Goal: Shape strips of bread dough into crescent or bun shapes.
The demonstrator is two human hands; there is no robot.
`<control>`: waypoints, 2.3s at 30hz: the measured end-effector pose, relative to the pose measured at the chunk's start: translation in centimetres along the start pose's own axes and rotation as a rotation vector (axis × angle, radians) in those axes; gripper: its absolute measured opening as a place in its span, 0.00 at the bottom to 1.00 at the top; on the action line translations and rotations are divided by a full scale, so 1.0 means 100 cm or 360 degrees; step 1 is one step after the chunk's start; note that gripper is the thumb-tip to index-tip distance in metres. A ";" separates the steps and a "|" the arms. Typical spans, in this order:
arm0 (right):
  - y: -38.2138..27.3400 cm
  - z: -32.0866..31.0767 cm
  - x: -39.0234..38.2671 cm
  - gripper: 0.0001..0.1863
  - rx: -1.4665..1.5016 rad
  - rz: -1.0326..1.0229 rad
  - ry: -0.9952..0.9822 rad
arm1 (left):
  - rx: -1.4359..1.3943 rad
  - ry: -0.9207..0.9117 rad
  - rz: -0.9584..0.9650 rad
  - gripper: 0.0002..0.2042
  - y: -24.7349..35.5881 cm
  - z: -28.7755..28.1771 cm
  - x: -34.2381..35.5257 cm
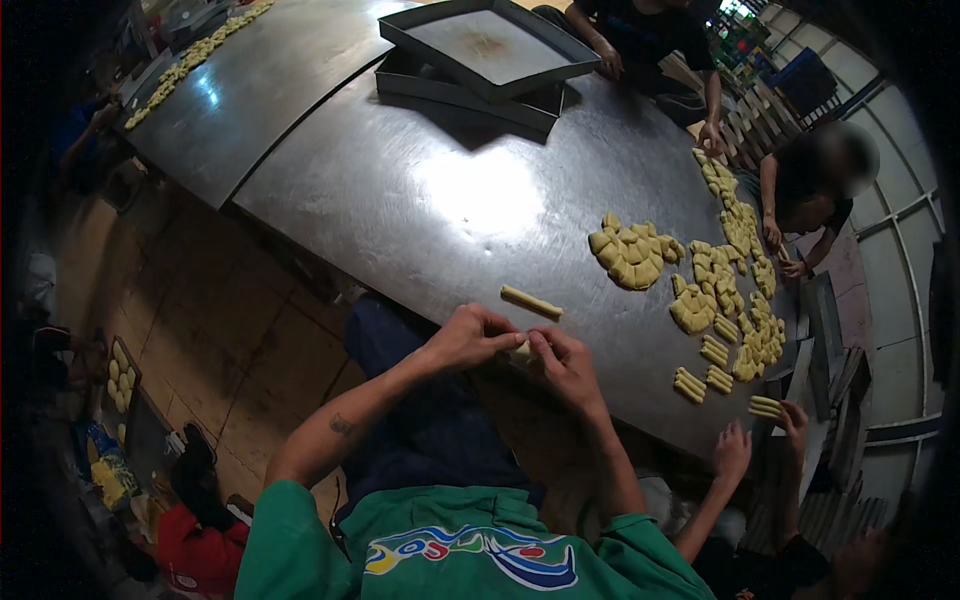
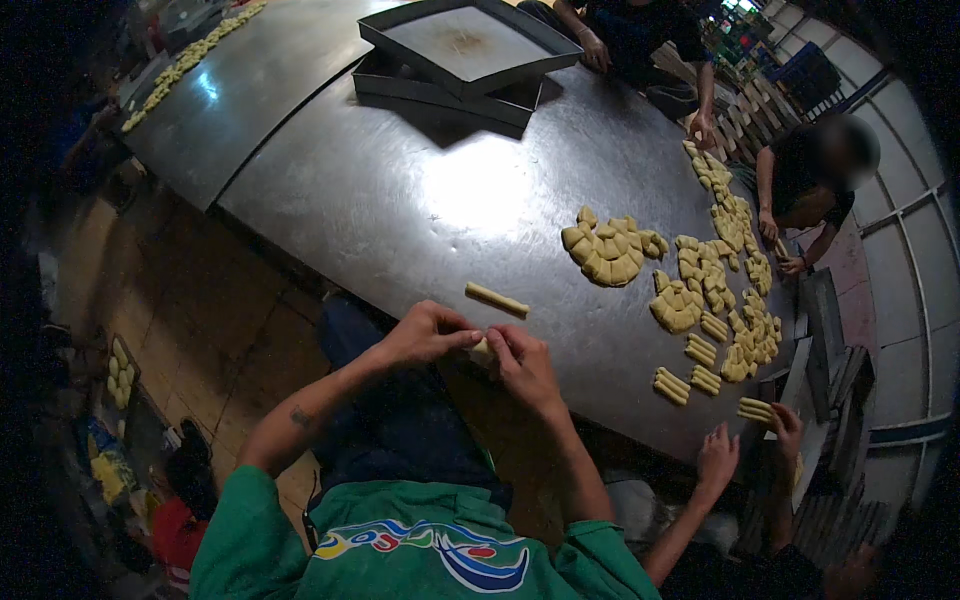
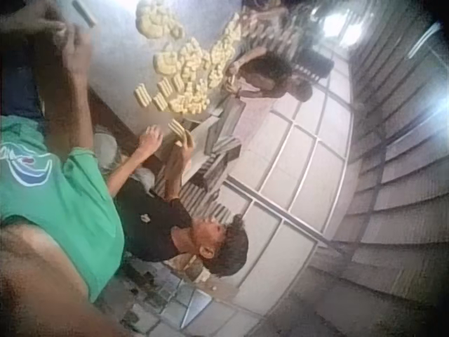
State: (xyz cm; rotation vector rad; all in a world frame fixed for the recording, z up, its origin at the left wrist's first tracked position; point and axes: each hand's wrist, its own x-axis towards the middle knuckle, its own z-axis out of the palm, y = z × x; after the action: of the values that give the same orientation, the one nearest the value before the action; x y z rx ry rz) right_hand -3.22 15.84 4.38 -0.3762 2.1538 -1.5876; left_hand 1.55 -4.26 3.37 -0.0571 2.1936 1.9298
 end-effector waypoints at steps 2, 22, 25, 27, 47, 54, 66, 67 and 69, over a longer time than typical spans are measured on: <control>0.005 -0.008 0.005 0.11 0.0177 0.0289 -0.0279 | 0.0115 -0.0024 -0.0101 0.13 0.002 -0.001 0.009; 0.031 0.001 0.026 0.27 -0.0811 0.0502 -0.0026 | 0.1192 0.0192 0.0196 0.20 -0.025 -0.020 0.023; 0.009 0.014 0.026 0.33 -0.1151 0.0375 -0.0009 | 0.1345 0.0243 -0.0010 0.20 -0.022 -0.012 0.025; 0.011 0.002 0.023 0.34 -0.1244 0.0418 -0.0069 | 0.1437 0.0238 0.0091 0.19 -0.016 -0.013 0.025; 0.027 -0.028 0.044 0.42 -0.1212 0.0616 -0.0328 | 0.1399 0.0011 0.0120 0.19 -0.025 -0.037 0.032; 0.009 -0.011 0.038 0.46 -0.1375 0.0620 -0.0245 | 0.1401 0.0302 0.0180 0.19 -0.026 -0.022 0.030; -0.003 -0.016 0.069 0.37 -0.1467 0.0578 -0.0370 | 0.1617 0.0150 -0.0031 0.27 0.000 -0.021 0.045; -0.009 -0.009 0.069 0.37 -0.1455 0.0607 -0.0374 | 0.1611 0.0119 -0.0037 0.27 -0.002 -0.021 0.043; -0.014 -0.003 0.064 0.38 -0.1563 0.0441 -0.0389 | 0.1658 0.0310 0.0070 0.27 -0.007 -0.014 0.047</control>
State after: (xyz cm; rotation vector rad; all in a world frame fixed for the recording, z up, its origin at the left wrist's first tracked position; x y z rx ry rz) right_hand -9.00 12.74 4.64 -0.4902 2.4914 -0.2320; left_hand -3.07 -5.24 1.99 -0.0238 3.0390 0.6075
